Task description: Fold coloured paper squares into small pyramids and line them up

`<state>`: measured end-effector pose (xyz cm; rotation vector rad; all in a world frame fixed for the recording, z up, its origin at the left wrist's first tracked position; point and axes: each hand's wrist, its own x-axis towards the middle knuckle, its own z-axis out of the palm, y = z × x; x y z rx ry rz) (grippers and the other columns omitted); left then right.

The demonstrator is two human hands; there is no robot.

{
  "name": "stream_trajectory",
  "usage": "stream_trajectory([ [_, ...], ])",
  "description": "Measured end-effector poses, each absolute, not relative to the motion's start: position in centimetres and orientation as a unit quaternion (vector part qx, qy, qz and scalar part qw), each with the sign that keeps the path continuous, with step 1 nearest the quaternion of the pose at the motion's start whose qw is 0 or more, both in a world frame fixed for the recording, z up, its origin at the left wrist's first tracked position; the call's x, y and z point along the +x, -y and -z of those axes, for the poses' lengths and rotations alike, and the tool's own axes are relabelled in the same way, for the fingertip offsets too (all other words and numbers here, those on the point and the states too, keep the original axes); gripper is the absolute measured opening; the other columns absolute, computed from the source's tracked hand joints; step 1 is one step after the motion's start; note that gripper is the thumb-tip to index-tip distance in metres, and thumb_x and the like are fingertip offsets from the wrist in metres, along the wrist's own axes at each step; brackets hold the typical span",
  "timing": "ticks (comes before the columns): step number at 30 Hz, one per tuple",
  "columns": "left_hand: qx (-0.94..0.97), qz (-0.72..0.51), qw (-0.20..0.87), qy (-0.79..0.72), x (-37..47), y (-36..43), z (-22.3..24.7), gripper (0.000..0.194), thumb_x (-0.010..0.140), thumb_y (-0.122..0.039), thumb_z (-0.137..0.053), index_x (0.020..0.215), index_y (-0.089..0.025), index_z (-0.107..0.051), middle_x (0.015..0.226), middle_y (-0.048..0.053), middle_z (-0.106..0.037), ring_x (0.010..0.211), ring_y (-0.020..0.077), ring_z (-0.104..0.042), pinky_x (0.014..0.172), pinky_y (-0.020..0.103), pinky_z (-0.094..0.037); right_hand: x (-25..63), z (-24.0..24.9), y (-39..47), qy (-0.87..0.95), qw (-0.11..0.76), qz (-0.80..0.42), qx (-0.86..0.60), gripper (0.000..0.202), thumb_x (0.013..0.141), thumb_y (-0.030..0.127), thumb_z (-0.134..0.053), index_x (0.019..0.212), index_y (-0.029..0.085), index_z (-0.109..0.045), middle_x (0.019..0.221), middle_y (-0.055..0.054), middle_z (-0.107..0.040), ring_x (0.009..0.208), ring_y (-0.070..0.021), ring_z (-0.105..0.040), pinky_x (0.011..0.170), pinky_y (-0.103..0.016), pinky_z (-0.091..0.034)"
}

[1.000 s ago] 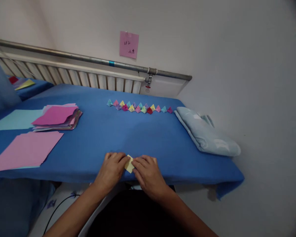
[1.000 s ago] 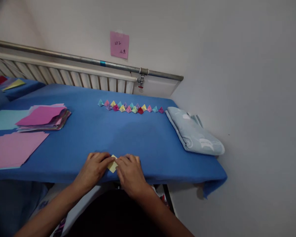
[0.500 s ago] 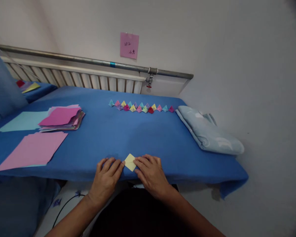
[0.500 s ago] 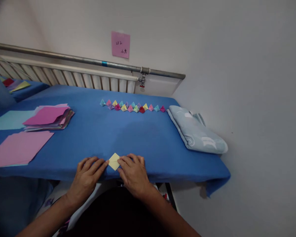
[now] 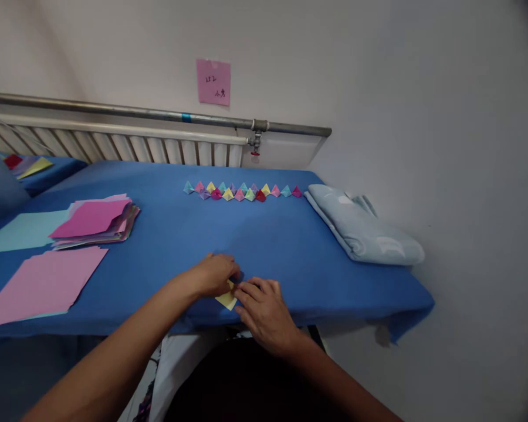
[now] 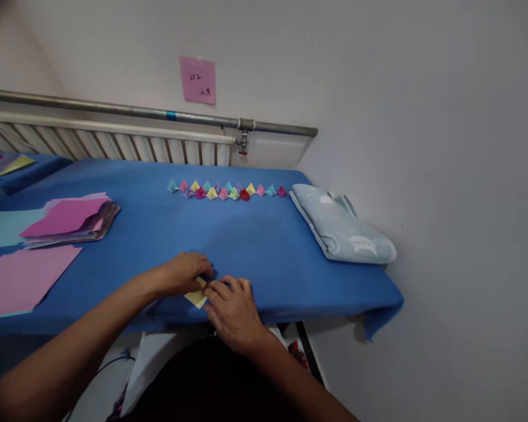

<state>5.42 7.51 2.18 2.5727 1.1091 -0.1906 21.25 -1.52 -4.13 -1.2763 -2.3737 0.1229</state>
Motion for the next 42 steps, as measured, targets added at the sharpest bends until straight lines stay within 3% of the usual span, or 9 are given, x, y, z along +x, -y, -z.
stream_trajectory([
  [6,0.869,0.111,0.222,-0.427,5.6,-8.5,-2.1,0.036,0.056,-0.006,-0.065,0.088,-0.023,-0.067,0.085,0.002,-0.070,0.085,0.0229,-0.062,0.079,0.034,-0.040,21.8,4.0,1.4,0.810,0.336,-0.085,-0.474,0.025,0.091,0.024,-0.049,0.113,0.023,-0.062,0.115,-0.007,-0.063,0.109,-0.0245,-0.050,0.092,-0.045,-0.039],
  [12,0.817,0.069,0.335,-0.463,3.9,-9.3,-2.0,0.014,0.049,-0.011,-0.067,0.056,-0.020,-0.059,0.048,-0.007,-0.050,0.053,0.0136,-0.050,0.055,0.024,-0.035,22.3,4.0,1.3,0.738,0.430,-0.174,-0.490,0.023,0.088,0.024,-0.050,0.107,0.024,-0.064,0.116,-0.008,-0.062,0.111,-0.0232,-0.052,0.095,-0.044,-0.042],
  [18,0.753,-0.112,0.439,-0.477,1.6,-6.8,-2.3,0.015,0.070,-0.034,-0.055,0.070,-0.019,-0.051,0.066,-0.006,-0.055,0.063,0.0103,-0.051,0.061,0.021,-0.040,20.3,2.6,1.0,0.541,0.486,-0.447,-0.520,0.029,0.079,0.034,-0.062,0.105,0.022,-0.063,0.102,-0.006,-0.067,0.092,-0.0205,-0.062,0.084,-0.036,-0.048],
  [21,0.609,-0.296,0.561,-0.476,1.7,-4.8,-1.3,0.026,0.064,-0.039,-0.065,0.065,-0.019,-0.049,0.062,-0.006,-0.052,0.060,0.0092,-0.048,0.060,0.021,-0.037,18.8,1.4,0.6,0.486,0.486,-0.560,-0.462,0.029,0.074,0.035,-0.066,0.100,0.022,-0.065,0.096,-0.004,-0.069,0.093,-0.0201,-0.062,0.086,-0.035,-0.046],
  [27,0.510,-0.369,0.634,-0.449,2.3,-3.3,0.1,0.025,0.060,-0.035,-0.073,0.065,-0.018,-0.055,0.063,-0.005,-0.056,0.061,0.0098,-0.048,0.062,0.023,-0.037,18.2,0.7,0.2,0.524,0.479,-0.502,-0.494,0.018,0.077,0.037,-0.063,0.080,0.020,-0.067,0.077,0.000,-0.064,0.074,-0.0153,-0.058,0.071,-0.028,-0.045],
  [31,0.594,-0.331,0.586,-0.440,1.4,-3.5,-1.4,0.027,0.066,-0.034,-0.070,0.088,-0.020,-0.062,0.080,-0.001,-0.063,0.071,0.0133,-0.054,0.067,0.026,-0.041,18.6,0.7,0.2,0.614,0.444,-0.405,-0.512,0.015,0.082,0.031,-0.057,0.076,0.020,-0.065,0.071,0.001,-0.060,0.068,-0.0131,-0.053,0.064,-0.025,-0.041],
  [34,0.691,-0.289,0.510,-0.423,0.6,-3.7,-2.4,0.014,0.076,-0.032,-0.061,0.082,-0.020,-0.063,0.077,-0.001,-0.063,0.074,0.0141,-0.056,0.069,0.026,-0.042,18.8,0.5,0.1,0.688,0.423,-0.326,-0.490,0.016,0.085,0.026,-0.053,0.075,0.020,-0.064,0.069,0.002,-0.058,0.067,-0.0128,-0.052,0.062,-0.025,-0.039],
  [37,0.801,-0.303,0.334,-0.394,0.4,-3.6,-2.1,0.010,0.082,-0.024,-0.053,0.076,-0.020,-0.061,0.077,0.000,-0.063,0.078,0.0149,-0.057,0.074,0.028,-0.043,19.3,0.7,-0.3,0.769,0.401,-0.203,-0.455,0.015,0.086,0.017,-0.049,0.080,0.020,-0.063,0.075,-0.001,-0.062,0.074,-0.0150,-0.054,0.070,-0.028,-0.040],
  [42,0.888,-0.334,0.004,-0.316,1.1,-2.5,1.3,0.020,0.092,-0.015,-0.040,0.090,-0.018,-0.060,0.090,0.007,-0.065,0.087,0.0186,-0.057,0.080,0.034,-0.044,20.2,2.0,-0.9,0.848,0.333,0.010,-0.411,0.022,0.091,0.015,-0.044,0.098,0.018,-0.064,0.093,-0.008,-0.066,0.085,-0.0199,-0.053,0.076,-0.034,-0.038],
])
